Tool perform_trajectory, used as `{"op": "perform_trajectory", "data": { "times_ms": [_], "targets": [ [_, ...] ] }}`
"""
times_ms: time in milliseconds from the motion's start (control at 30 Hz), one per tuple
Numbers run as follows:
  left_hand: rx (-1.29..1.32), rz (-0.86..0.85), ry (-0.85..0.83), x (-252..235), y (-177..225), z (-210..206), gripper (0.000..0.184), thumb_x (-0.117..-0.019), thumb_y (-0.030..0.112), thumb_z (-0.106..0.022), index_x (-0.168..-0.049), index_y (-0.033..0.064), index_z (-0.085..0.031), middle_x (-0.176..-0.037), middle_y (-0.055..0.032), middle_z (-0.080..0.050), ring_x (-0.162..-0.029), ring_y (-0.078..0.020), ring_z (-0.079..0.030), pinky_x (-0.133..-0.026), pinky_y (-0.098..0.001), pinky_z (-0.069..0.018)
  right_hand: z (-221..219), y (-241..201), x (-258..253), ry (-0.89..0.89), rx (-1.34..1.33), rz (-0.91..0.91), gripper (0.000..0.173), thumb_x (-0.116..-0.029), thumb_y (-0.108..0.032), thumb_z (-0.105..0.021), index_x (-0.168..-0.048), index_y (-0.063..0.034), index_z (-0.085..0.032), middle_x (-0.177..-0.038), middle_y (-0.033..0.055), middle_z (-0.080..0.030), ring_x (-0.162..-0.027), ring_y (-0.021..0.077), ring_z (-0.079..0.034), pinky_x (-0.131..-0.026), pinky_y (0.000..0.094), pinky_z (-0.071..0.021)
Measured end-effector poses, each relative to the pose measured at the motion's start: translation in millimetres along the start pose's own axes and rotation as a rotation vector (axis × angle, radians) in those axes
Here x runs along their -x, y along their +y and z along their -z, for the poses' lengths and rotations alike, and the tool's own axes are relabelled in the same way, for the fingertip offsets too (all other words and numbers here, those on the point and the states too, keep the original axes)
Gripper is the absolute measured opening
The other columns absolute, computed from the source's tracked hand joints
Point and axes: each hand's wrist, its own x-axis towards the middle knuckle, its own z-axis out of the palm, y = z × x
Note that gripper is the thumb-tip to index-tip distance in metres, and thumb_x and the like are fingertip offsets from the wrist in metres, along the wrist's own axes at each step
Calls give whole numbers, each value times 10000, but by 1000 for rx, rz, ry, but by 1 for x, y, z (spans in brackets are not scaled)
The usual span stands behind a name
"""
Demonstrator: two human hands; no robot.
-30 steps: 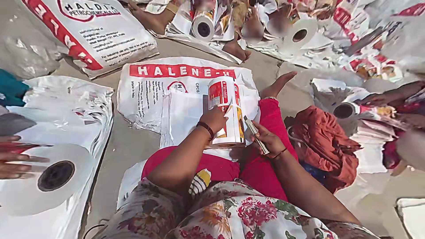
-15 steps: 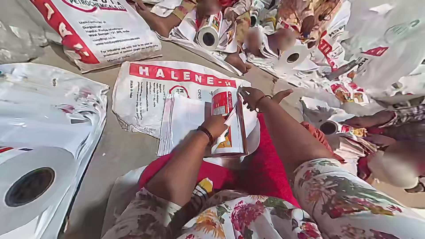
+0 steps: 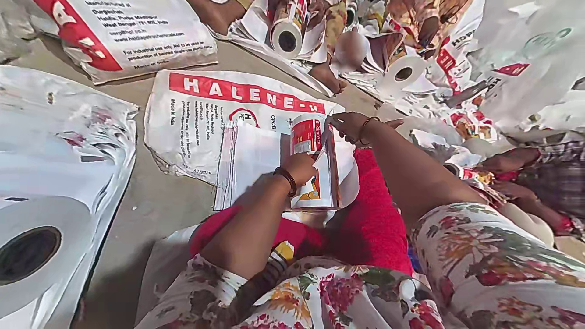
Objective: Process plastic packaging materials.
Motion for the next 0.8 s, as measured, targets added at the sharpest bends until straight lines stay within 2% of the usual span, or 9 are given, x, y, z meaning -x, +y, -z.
{"op": "perform_trajectory", "data": {
  "times_ms": [100, 167, 267, 367, 433, 500, 567, 633, 800],
  "targets": [
    [58, -6, 23, -2, -2, -1, 331, -1034, 250, -590, -1139, -46, -697, -1314, -261, -629, -1247, -418, -598, -1022, -663, -457, 0, 4, 15, -54, 47, 0, 493, -1111, -260, -429, -1597, -245, -353, -967, 135, -606, -640, 192, -550, -573, 364, -498],
    [70, -16, 32, -2, -5, -2, 341, -1037, 250, -593, -1163, -52, -691, -1363, -257, -611, -1311, -409, -564, -1074, -654, -425, -3, 11, 26, -92, 102, 11, 475, -1123, -377, -401, -1573, -224, -395, -965, 145, -616, -651, 209, -554, -590, 382, -497],
    [68, -35, 51, -2, -9, -3, 347, -1045, 244, -581, -1163, -62, -694, -1394, -259, -600, -1340, -408, -548, -1102, -641, -410, -12, 25, 45, -164, 201, 16, 481, -1127, -383, -378, -1571, -203, -410, -962, 171, -633, -664, 240, -573, -618, 425, -507],
    [94, -22, 74, -1, -11, -4, 360, -1051, 253, -577, -1186, -62, -688, -1374, -263, -614, -1343, -408, -549, -1117, -631, -406, -21, 30, 62, -69, 155, -32, 485, -1124, -399, -391, -1567, -204, -416, -978, 176, -656, -696, 244, -622, -634, 429, -538],
    [115, -17, 98, -3, -15, -7, 362, -1042, 261, -592, -1190, -58, -680, -1263, -276, -655, -1247, -424, -603, -1059, -650, -439, -21, 29, 60, 55, 25, -24, 477, -1129, -353, -381, -1577, -191, -380, -1085, 218, -657, -800, 311, -674, -713, 503, -575],
    [130, -8, 97, -3, -17, -7, 358, -1043, 264, -590, -1186, -53, -676, -1204, -278, -670, -1186, -427, -629, -1016, -658, -460, -17, 22, 53, 117, -56, -13, 501, -1109, -249, -428, -1602, -214, -343, -1096, 209, -660, -780, 299, -671, -699, 493, -580],
    [132, 5, 83, -1, -16, -5, 380, -1047, 267, -583, -1240, -51, -664, -1311, -268, -643, -1276, -418, -592, -1069, -652, -431, -16, 17, 40, 125, -103, -25, 539, -1086, -192, -462, -1607, -230, -330, -1069, 194, -659, -726, 267, -646, -666, 459, -567],
    [132, 10, 90, 0, -19, -4, 399, -1045, 271, -588, -1282, -44, -650, -1346, -259, -632, -1311, -413, -574, -1092, -648, -420, -15, 12, 22, 133, -130, -11, 526, -1088, -218, -462, -1600, -249, -345, -1045, 178, -665, -681, 241, -635, -624, 427, -560],
    [124, 4, 54, -4, -19, -1, 352, -1037, 278, -598, -1165, -34, -699, -1272, -242, -668, -1250, -398, -610, -1053, -647, -442, -13, 4, -8, 127, -113, 35, 481, -1102, -336, -454, -1571, -237, -411, -1045, 175, -674, -706, 248, -641, -638, 434, -555]
  ]
}}
